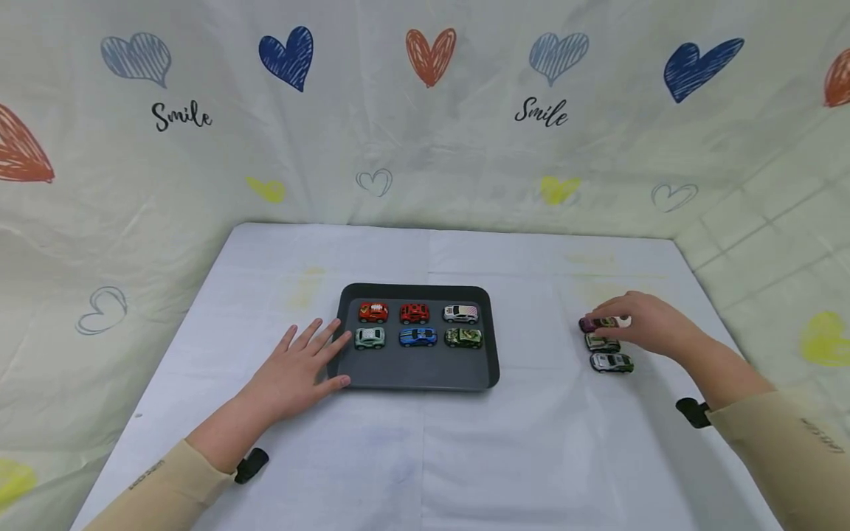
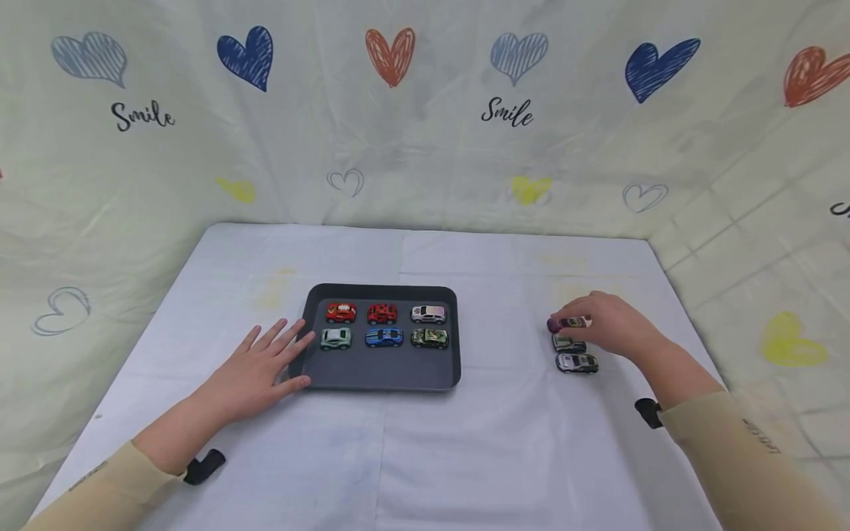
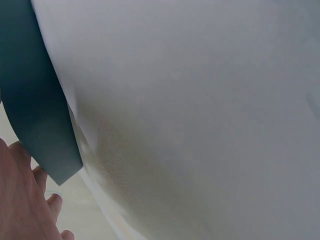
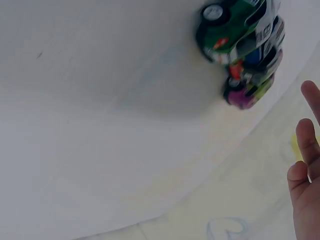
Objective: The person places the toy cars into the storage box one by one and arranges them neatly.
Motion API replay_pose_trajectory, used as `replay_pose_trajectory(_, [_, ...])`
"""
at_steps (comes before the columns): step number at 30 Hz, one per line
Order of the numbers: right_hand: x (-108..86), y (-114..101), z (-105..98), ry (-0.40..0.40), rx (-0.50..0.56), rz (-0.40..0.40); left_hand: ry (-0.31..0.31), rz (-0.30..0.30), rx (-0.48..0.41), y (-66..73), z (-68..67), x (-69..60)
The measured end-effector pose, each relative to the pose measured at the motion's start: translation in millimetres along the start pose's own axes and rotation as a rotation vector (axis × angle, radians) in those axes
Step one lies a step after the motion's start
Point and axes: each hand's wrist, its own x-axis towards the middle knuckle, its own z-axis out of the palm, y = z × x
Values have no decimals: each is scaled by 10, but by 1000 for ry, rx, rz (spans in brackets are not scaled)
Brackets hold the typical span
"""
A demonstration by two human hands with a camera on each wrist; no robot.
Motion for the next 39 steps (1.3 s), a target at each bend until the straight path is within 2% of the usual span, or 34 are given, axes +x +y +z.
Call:
replay_pose_trajectory(6, [10, 101, -14, -47, 27, 74, 1, -3, -8, -12, 12, -11])
replay_pose_trajectory(23, [140, 343, 129, -111, 35, 103, -12, -11, -17, -9, 13, 2])
replay_pose_trajectory(34, [201, 378, 190, -134, 87, 142, -16, -16, -21, -23, 18, 7])
replay_pose_trajectory(39, [211, 371, 202, -126, 75, 134, -20, -17, -24, -20, 16, 14])
